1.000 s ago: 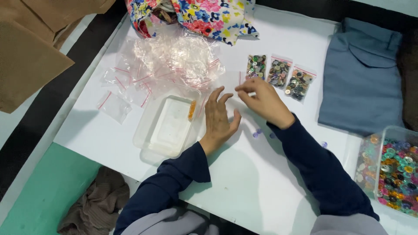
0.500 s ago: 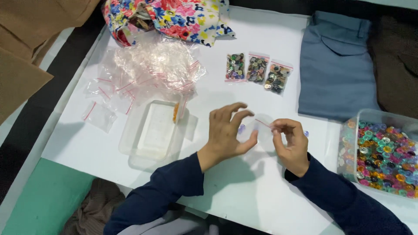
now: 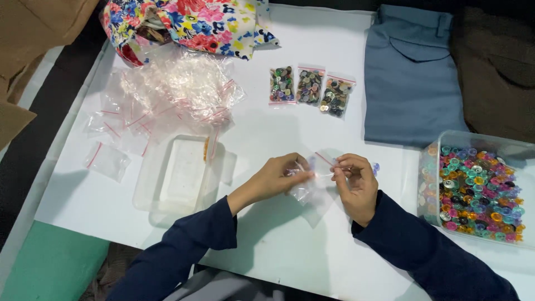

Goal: Bagging small colorful buttons into plastic bags for packaging.

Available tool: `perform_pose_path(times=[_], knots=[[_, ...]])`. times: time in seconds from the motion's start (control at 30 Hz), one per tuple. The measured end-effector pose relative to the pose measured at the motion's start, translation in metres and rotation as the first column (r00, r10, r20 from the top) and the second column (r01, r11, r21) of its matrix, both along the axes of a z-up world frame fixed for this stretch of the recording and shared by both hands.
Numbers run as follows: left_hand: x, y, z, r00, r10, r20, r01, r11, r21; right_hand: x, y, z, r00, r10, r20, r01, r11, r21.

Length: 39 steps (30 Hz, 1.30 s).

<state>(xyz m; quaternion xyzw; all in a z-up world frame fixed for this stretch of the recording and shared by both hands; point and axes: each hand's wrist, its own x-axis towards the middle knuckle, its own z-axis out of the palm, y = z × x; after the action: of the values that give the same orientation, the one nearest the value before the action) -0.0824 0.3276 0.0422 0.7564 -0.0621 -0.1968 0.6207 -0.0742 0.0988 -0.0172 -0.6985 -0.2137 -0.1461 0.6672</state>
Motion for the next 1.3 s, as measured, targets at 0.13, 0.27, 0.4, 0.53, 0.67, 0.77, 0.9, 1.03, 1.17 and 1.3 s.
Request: perform_pose_path(times=[0.13, 0.27, 0.4, 0.53, 0.67, 0.77, 0.9, 1.03, 1.17, 1.3], knots=[[-0.004, -0.002, 0.002, 0.996, -0.083, -0.03, 0.087, 0.976, 0.198, 0.002, 0.001, 0.002, 1.0, -0.005, 0.002, 0.005, 1.0, 0.012], [-0.003, -0.004, -0.002, 0.982, -0.191, -0.014, 0.188, 0.95, 0.251, 0.0, 0.003, 0.004, 1.0, 0.001, 0.01, -0.001, 1.0, 0.028], [0.003, -0.008, 0.004, 0.966, -0.246, -0.077, 0.258, 0.921, 0.291, 0.0, 0.004, 0.001, 1.0, 0.01, 0.021, -0.011, 0.999, 0.04], [0.001, -0.006, 0.006, 0.956, -0.282, -0.084, 0.294, 0.899, 0.325, -0.001, 0.003, 0.002, 1.0, 0.009, 0.022, -0.01, 0.999, 0.036], [0.004, -0.004, 0.017, 0.936, -0.313, -0.16, 0.349, 0.881, 0.318, -0.001, 0.003, 0.0, 1.0, 0.021, 0.024, -0.021, 0.999, 0.027], [0.005, -0.005, 0.021, 0.924, -0.335, -0.185, 0.379, 0.868, 0.322, -0.001, 0.003, -0.002, 0.999, 0.027, 0.018, -0.027, 0.999, 0.027], [0.01, -0.007, 0.008, 0.908, -0.391, -0.148, 0.417, 0.829, 0.372, -0.001, 0.003, -0.002, 1.0, 0.029, 0.01, -0.029, 0.999, 0.042], [0.01, -0.008, 0.007, 0.912, -0.363, -0.194, 0.409, 0.849, 0.335, 0.006, 0.0, 0.002, 1.0, 0.013, 0.009, -0.013, 0.998, 0.054], [0.011, -0.003, 0.038, 0.943, -0.31, -0.117, 0.331, 0.882, 0.336, 0.011, -0.002, 0.006, 1.0, -0.018, 0.0, 0.018, 0.999, 0.052], [0.017, -0.002, 0.025, 0.995, -0.093, 0.026, 0.091, 0.993, 0.07, 0.01, 0.0, 0.006, 1.0, -0.003, -0.017, 0.003, 0.999, 0.039]])
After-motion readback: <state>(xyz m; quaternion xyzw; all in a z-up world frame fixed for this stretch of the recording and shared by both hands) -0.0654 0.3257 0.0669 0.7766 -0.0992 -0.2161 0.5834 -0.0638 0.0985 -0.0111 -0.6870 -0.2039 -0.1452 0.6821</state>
